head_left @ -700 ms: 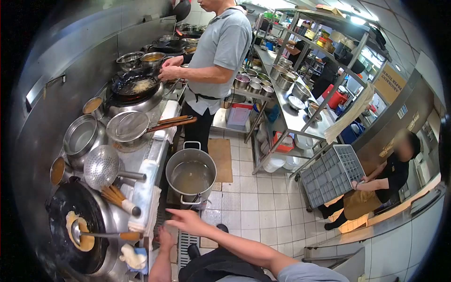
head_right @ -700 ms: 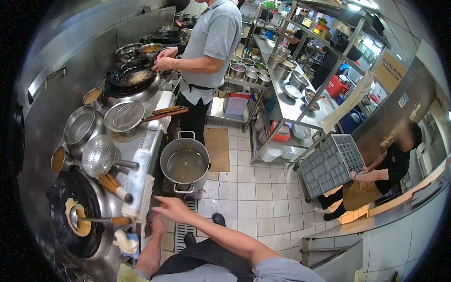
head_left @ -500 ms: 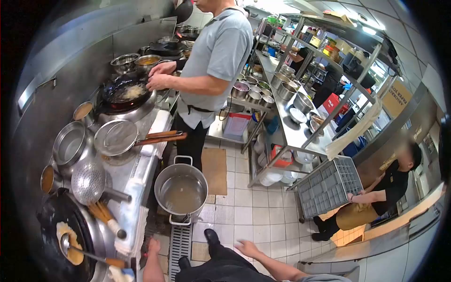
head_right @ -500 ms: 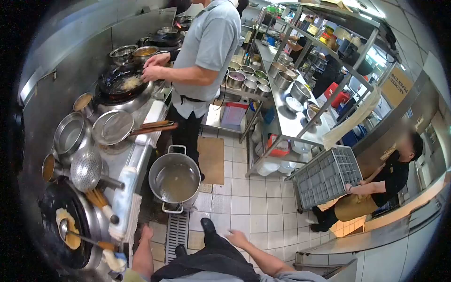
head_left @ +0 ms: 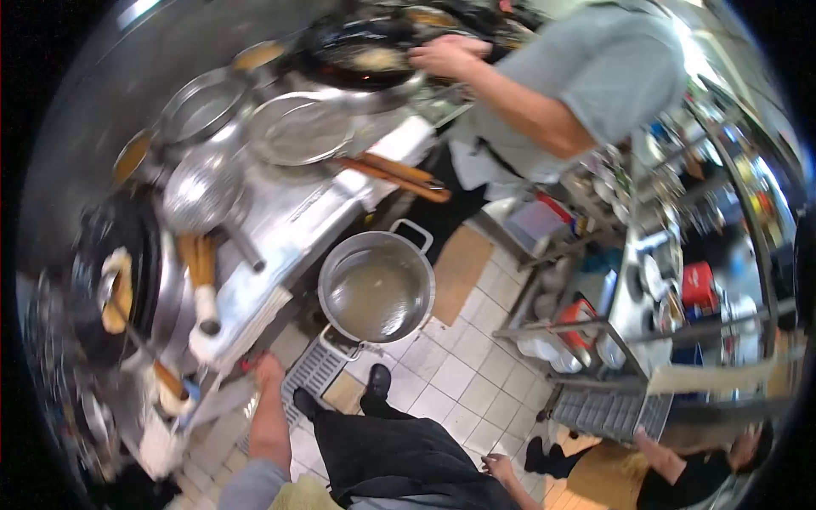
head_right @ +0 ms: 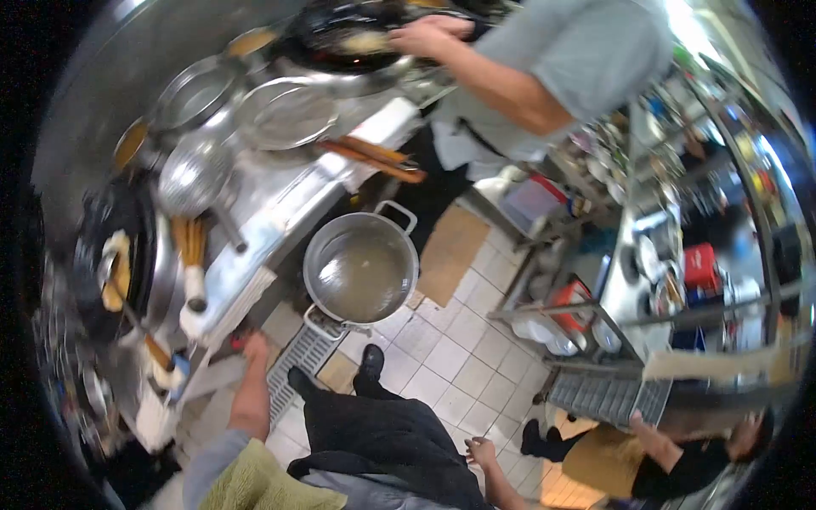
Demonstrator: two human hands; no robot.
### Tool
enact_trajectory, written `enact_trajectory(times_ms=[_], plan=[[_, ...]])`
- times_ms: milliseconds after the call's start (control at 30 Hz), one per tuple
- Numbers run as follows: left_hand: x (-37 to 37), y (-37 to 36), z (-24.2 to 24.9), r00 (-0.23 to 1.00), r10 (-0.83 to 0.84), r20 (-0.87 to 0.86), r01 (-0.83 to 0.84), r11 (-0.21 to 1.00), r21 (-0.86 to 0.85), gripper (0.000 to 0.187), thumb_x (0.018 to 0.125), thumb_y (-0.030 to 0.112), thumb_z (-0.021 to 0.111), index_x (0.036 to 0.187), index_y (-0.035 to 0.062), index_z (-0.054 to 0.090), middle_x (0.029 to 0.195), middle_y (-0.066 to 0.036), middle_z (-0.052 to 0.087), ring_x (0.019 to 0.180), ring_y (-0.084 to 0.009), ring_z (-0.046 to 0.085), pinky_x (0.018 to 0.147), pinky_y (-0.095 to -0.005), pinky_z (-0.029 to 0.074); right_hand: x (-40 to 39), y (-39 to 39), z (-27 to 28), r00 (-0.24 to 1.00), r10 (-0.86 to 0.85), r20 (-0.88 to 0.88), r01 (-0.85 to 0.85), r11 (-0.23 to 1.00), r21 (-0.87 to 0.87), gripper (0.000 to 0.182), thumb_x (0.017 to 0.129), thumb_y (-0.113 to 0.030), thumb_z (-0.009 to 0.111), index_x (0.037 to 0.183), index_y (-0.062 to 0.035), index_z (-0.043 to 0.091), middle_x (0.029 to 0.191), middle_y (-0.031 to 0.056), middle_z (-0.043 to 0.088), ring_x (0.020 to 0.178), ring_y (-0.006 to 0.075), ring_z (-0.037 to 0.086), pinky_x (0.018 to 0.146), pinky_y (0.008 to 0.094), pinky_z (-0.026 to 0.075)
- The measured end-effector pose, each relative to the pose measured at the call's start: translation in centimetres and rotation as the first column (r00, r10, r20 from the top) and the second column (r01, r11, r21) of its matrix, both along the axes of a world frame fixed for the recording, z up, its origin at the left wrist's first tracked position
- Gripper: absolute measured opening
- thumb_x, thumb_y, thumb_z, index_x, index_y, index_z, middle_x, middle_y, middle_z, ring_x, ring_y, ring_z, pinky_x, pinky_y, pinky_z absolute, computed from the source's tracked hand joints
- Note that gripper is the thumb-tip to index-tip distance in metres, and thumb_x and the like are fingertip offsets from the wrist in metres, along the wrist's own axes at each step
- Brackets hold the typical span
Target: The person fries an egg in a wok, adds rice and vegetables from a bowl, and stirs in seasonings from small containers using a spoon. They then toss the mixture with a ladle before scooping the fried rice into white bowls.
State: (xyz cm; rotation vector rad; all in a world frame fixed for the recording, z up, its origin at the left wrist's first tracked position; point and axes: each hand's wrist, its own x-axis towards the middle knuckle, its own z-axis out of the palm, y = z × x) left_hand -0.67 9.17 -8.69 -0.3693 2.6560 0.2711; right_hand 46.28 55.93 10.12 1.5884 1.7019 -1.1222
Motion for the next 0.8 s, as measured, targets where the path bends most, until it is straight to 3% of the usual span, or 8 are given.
enact_trajectory(times_ms=[133,267,467,533,667,700,767,800], plan=[[-0.9,-2.1,0.5,1.000,-0.022,-0.001,0.022,0.999,0.037,0.024,0.089,0.013,0.047,0.104,0.0067,0.064,0.112,-0.022,0.062,0.106,-0.0344,0.060,0.089,-0.0448,0.049,-6.5,3.1,-0.5,0.984,-0.080,-0.159,0.065,0.993,-0.097,0.053,0.087,-0.025,0.065,0.128,0.0047,0.048,0.084,0.0160,0.065,0.061,0.0225,0.065,0.046,0.0327,0.054],[0.9,-3.3,-0.6,0.987,-0.013,-0.162,0.042,0.983,0.178,0.029,0.091,0.019,0.043,0.106,0.0039,0.063,0.101,-0.024,0.064,0.098,-0.0399,0.061,0.084,-0.0492,0.049,-9.4,4.5,0.7,0.973,0.050,-0.224,-0.067,0.995,-0.068,0.055,0.089,-0.027,0.064,0.128,0.0070,0.046,0.083,0.0157,0.064,0.061,0.0210,0.065,0.045,0.0314,0.053],[0.8,-3.8,-3.1,0.963,-0.184,-0.195,0.203,0.975,0.088,0.028,0.092,0.018,0.043,0.110,0.0034,0.059,0.104,-0.022,0.063,0.101,-0.0370,0.060,0.087,-0.0484,0.048,-16.7,4.0,1.4,0.941,0.217,-0.261,-0.215,0.976,0.038,0.051,0.090,-0.025,0.062,0.126,0.0083,0.047,0.081,0.0125,0.063,0.058,0.0185,0.063,0.044,0.0293,0.050],[0.5,-3.0,-0.8,0.986,-0.084,-0.140,0.106,0.982,0.157,0.027,0.087,0.012,0.049,0.110,0.0017,0.059,0.105,-0.021,0.064,0.101,-0.0355,0.061,0.084,-0.0467,0.050,-22.5,1.2,3.1,0.744,0.424,-0.516,-0.400,0.902,0.163,0.043,0.092,-0.021,0.060,0.124,0.0047,0.050,0.078,0.0107,0.063,0.056,0.0148,0.060,0.043,0.0284,0.049],[0.8,-2.1,3.8,0.994,-0.007,-0.106,0.025,0.984,0.174,0.030,0.083,0.009,0.051,0.111,0.0008,0.058,0.107,-0.020,0.063,0.100,-0.0365,0.062,0.084,-0.0444,0.051,-36.5,-12.6,10.5,0.461,0.558,-0.690,-0.555,0.788,0.267,0.040,0.091,-0.013,0.059,0.125,0.0067,0.051,0.084,0.0080,0.062,0.073,0.0083,0.057,0.063,0.0219,0.046],[1.0,-1.9,6.8,1.000,-0.005,-0.026,0.010,0.978,0.209,0.038,0.084,0.013,0.052,0.120,0.0008,0.052,0.119,-0.021,0.056,0.111,-0.0358,0.055,0.090,-0.0445,0.049,-39.4,-16.8,11.5,0.199,0.683,-0.703,-0.629,0.639,0.443,0.041,0.089,-0.010,0.061,0.126,0.0053,0.052,0.088,0.0095,0.064,0.080,0.0122,0.059,0.070,0.0250,0.049],[2.5,-1.7,7.5,0.997,0.032,-0.064,-0.015,0.970,0.241,0.052,0.088,0.021,0.051,0.135,0.0017,0.040,0.140,-0.021,0.039,0.129,-0.0343,0.040,0.100,-0.0455,0.041,-43.3,-28.5,18.6,-0.127,0.654,-0.746,-0.691,0.481,0.539,0.043,0.088,-0.006,0.062,0.129,0.0018,0.052,0.101,0.0099,0.064,0.088,0.0155,0.061,0.077,0.0285,0.050],[3.5,-1.1,5.4,0.980,0.072,-0.184,-0.027,0.970,0.240,0.057,0.091,0.026,0.048,0.140,0.0027,0.034,0.148,-0.021,0.029,0.136,-0.0335,0.031,0.105,-0.0465,0.036,-44.2,-33.3,20.7,-0.235,0.617,-0.751,-0.711,0.417,0.566,0.046,0.086,-0.009,0.065,0.128,0.0021,0.052,0.110,0.0184,0.061,0.093,0.0247,0.063,0.080,0.0328,0.050]])
